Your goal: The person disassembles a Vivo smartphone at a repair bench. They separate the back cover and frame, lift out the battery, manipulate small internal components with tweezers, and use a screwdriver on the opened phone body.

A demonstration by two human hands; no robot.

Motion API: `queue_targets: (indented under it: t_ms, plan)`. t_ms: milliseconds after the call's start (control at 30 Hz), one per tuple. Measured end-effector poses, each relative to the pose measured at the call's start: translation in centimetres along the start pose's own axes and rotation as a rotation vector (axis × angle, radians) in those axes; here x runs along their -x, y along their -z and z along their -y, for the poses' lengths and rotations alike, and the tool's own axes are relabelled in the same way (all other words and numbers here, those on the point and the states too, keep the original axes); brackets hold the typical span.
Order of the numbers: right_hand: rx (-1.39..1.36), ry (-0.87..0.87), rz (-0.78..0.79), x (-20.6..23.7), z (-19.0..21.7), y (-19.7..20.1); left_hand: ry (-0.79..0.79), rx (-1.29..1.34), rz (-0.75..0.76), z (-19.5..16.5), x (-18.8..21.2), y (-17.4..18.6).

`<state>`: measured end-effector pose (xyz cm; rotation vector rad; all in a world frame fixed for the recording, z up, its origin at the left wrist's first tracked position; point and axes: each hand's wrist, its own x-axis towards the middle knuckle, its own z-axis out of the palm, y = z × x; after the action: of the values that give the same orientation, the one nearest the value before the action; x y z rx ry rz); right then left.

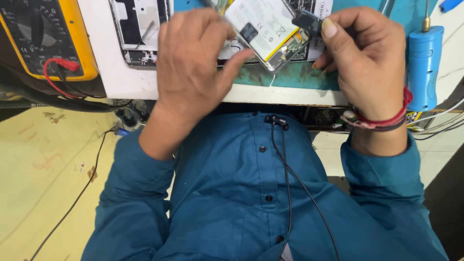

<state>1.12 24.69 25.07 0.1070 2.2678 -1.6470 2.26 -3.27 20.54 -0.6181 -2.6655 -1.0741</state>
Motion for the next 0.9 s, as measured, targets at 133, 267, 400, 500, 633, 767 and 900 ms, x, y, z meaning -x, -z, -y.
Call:
queue_targets:
  t_ms: [133,267,400,500,633,767,900]
  plan:
    - [-0.066,-0.044,0.007,1.5,-0.5,-0.4,0.006,0.03,0.002,0.5,0.1,0.6]
    - [-0.008,0.051,-0.123,2.8,-1.4,-0.1,-0.042,0.018,-0.042,-0.3,1.2,0.0]
    - [0.378,0.211,-0.254,2.9,-2.4,0.2,-0.142,0.071,-0.037,-1.7,3.1,-1.2]
    - [0.852,0.477,-0.274,3.3,-2.5,-0.3,-0.186,0.006,-0.032,-1.3,4.4,-1.9]
    - [1.008,0.678,-0.2,3.7,-2.2,-2.5,-0.205,-0.056,-0.066,-0.8,5.3,-2.1]
    - [0.889,0.75,0.025,3.4,-2.5,-5.0,-0.183,-0.069,-0.068,-0.2,5.9,-2.0]
    - [1.02,0.774,0.072,2.5,-3.5,-6.5,-0.18,-0.069,-0.074,1.1,6.7,-2.9]
